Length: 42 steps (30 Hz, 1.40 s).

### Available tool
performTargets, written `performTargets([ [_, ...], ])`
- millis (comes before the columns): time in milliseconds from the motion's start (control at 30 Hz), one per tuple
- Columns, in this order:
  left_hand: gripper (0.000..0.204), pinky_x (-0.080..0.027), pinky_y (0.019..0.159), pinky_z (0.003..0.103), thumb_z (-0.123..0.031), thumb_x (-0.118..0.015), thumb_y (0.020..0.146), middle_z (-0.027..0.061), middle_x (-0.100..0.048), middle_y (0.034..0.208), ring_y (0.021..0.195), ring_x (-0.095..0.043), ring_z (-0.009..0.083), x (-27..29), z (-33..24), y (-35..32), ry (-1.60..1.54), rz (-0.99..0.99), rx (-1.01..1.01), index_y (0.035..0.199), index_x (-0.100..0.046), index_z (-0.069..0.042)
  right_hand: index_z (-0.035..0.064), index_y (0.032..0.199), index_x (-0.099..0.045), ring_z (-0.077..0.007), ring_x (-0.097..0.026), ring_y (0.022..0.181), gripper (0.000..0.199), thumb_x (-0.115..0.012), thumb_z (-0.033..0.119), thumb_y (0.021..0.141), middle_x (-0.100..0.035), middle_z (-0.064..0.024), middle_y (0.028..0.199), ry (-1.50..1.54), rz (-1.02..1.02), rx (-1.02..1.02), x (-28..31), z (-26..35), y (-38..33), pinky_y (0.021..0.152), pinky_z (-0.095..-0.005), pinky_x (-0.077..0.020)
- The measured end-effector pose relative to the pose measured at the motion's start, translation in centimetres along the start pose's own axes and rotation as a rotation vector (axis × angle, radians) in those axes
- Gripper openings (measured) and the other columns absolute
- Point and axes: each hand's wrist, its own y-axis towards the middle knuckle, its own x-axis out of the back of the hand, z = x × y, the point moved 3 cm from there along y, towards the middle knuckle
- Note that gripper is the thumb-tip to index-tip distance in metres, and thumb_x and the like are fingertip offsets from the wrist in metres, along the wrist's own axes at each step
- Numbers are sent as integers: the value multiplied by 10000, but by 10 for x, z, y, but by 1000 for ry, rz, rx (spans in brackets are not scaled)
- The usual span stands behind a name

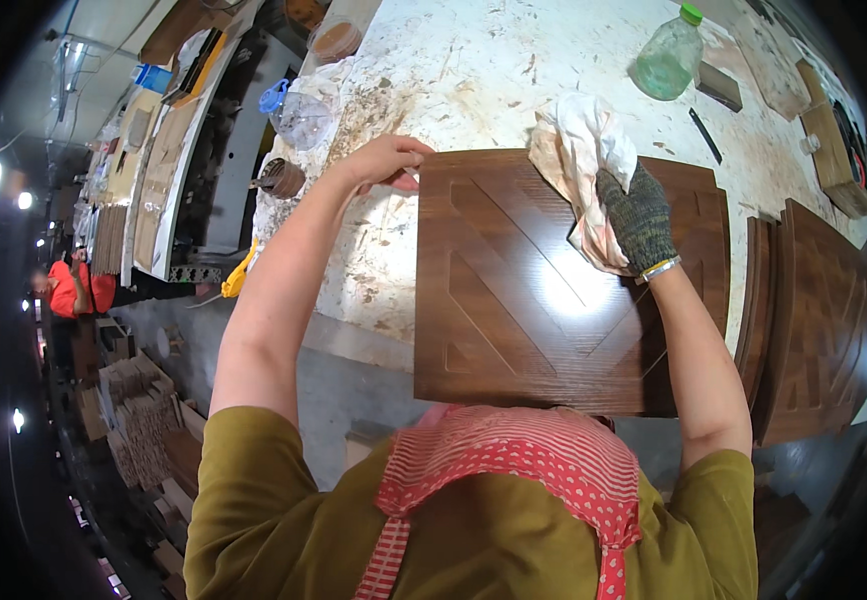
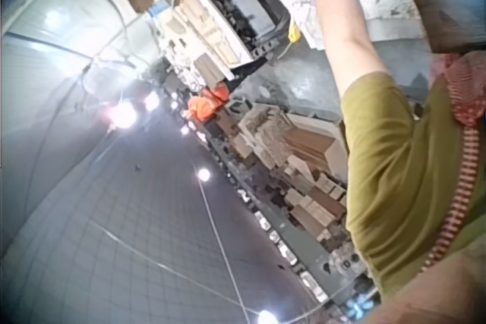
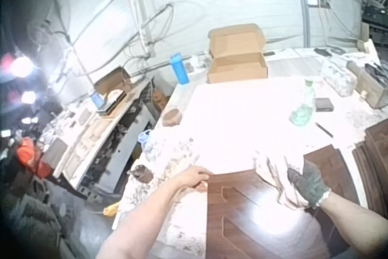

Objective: The person scrapes the surfaces and edges of wooden panels using a blade, applies liquid from a bottle, and wipes down the wooden panels with a cloth.

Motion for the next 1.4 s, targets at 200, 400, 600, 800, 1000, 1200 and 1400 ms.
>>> performTargets([
  [200, 271, -558, 602, 192, -97, -522, 924, 101, -667, 964, 707, -669, 128, 7, 3, 3, -60, 20, 29, 1171, -600, -17, -14, 1128, -587, -404, -596, 964, 397, -614, 277, 860, -625, -258, 1023, 46, 6, -17, -1, 0, -1, 818, -411, -464],
  [400, 300, -570, 636, 187, -65, -501, 928, 102, -670, 984, 740, -678, 136, 6, 0, 9, 41, 29, 48, 1214, -575, -16, -19, 1119, -588, -395, -606, 946, 384, -615, 264, 860, -634, -250, 1009, 55, -7, -27, -1, 4, -3, 804, -395, -469],
  [600, 301, -573, 634, 187, -52, -504, 926, 92, -672, 982, 742, -680, 134, 11, 1, 4, -50, 103, 68, 1215, -571, -1, -21, 1118, -588, -384, -612, 944, 382, -614, 259, 860, -636, -245, 1006, 115, -9, -31, -3, -2, -3, 804, -391, -470],
  [800, 281, -574, 647, 191, -55, -525, 922, 116, -671, 995, 773, -682, 145, 10, -2, 12, 3, 57, 91, 1187, -588, 14, -28, 1119, -587, -381, -613, 940, 378, -614, 247, 862, -637, -245, 1002, 57, -12, -33, 0, 4, -3, 807, -389, -471],
  [1000, 288, -576, 653, 192, -39, -526, 915, 130, -672, 996, 796, -681, 144, 13, 0, 10, -37, 89, 102, 1191, -581, 26, -25, 1123, -586, -389, -608, 949, 373, -612, 238, 861, -630, -252, 1016, 86, -22, -11, 0, 6, -5, 811, -391, -470],
  [1200, 299, -580, 654, 194, -63, -543, 915, 132, -666, 1009, 798, -682, 138, 10, 2, 3, -123, 145, 77, 1199, -566, 29, -13, 1132, -584, -394, -602, 964, 369, -605, 241, 865, -628, -250, 1026, 146, -33, 11, -3, -3, -4, 812, -397, -472],
  [1400, 265, -579, 615, 196, -100, -557, 918, 112, -661, 984, 716, -676, 128, 5, 4, 5, -97, -58, 95, 1152, -588, 21, -8, 1135, -582, -397, -597, 968, 368, -599, 243, 866, -624, -250, 1031, 68, -47, 32, -1, 5, -5, 809, -407, -474],
])
